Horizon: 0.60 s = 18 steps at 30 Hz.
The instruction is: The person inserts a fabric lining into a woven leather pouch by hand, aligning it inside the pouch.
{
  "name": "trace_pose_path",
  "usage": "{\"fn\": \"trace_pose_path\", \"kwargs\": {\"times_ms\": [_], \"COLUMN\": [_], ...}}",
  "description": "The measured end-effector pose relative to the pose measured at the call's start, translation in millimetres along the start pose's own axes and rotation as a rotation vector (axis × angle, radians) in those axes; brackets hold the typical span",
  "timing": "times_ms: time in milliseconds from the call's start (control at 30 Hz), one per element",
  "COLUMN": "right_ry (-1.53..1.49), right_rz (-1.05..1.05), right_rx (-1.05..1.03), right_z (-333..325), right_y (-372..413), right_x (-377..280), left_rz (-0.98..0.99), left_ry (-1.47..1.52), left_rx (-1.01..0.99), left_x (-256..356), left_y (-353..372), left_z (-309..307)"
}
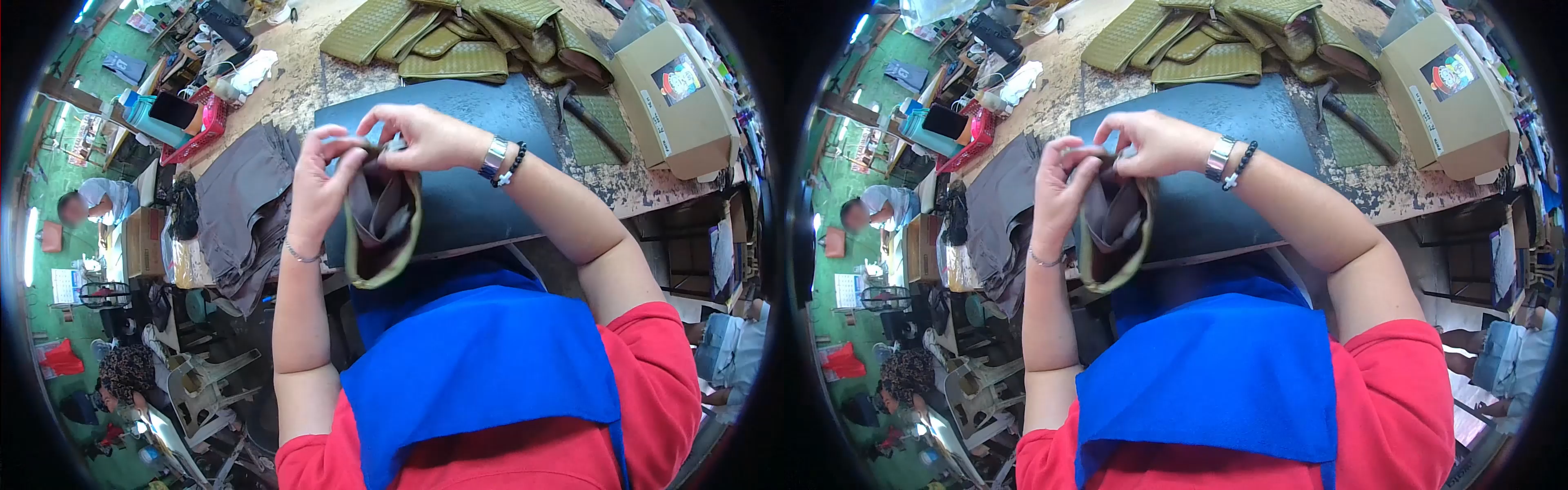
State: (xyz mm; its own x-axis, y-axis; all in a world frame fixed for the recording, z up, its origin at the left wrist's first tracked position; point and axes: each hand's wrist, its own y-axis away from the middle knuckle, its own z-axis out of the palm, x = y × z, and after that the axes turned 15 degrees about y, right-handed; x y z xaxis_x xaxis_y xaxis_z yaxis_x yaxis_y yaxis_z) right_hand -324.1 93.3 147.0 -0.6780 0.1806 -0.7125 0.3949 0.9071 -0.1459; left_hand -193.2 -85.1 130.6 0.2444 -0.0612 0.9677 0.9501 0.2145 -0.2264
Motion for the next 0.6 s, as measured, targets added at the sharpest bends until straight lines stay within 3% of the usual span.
{"fn": "trace_pose_path", "kwargs": {"times_ms": [100,167,233,267,300,367,467,567,600], "right_ry": [0.056,-0.13,-0.229,-0.32,-0.32,-0.359,0.03,0.528,0.504], "right_rz": [0.205,0.37,0.408,0.406,0.387,0.335,0.309,0.025,-0.019], "right_rx": [0.162,0.116,0.075,0.067,0.047,0.057,-0.057,0.259,0.286], "right_z": [-20,-28,-27,-21,-15,6,2,-8,-12], "right_y": [10,22,40,49,60,76,89,74,62], "right_x": [-3,0,-9,-14,-23,-35,-55,-51,-53], "left_rz": [-0.067,-0.129,-0.132,-0.25,-0.239,-0.015,0.003,-0.024,-0.022], "left_ry": [0.099,0.005,-0.115,-0.062,-0.043,0.007,-0.013,-0.094,-0.126], "left_rx": [0.146,0.174,0.239,0.265,0.254,0.177,0.14,0.127,0.125], "left_x": [21,17,7,4,2,-6,-18,-16,-16], "left_y": [15,31,45,50,54,52,47,46,44], "left_z": [-14,-22,-15,-8,6,23,23,20,18]}}
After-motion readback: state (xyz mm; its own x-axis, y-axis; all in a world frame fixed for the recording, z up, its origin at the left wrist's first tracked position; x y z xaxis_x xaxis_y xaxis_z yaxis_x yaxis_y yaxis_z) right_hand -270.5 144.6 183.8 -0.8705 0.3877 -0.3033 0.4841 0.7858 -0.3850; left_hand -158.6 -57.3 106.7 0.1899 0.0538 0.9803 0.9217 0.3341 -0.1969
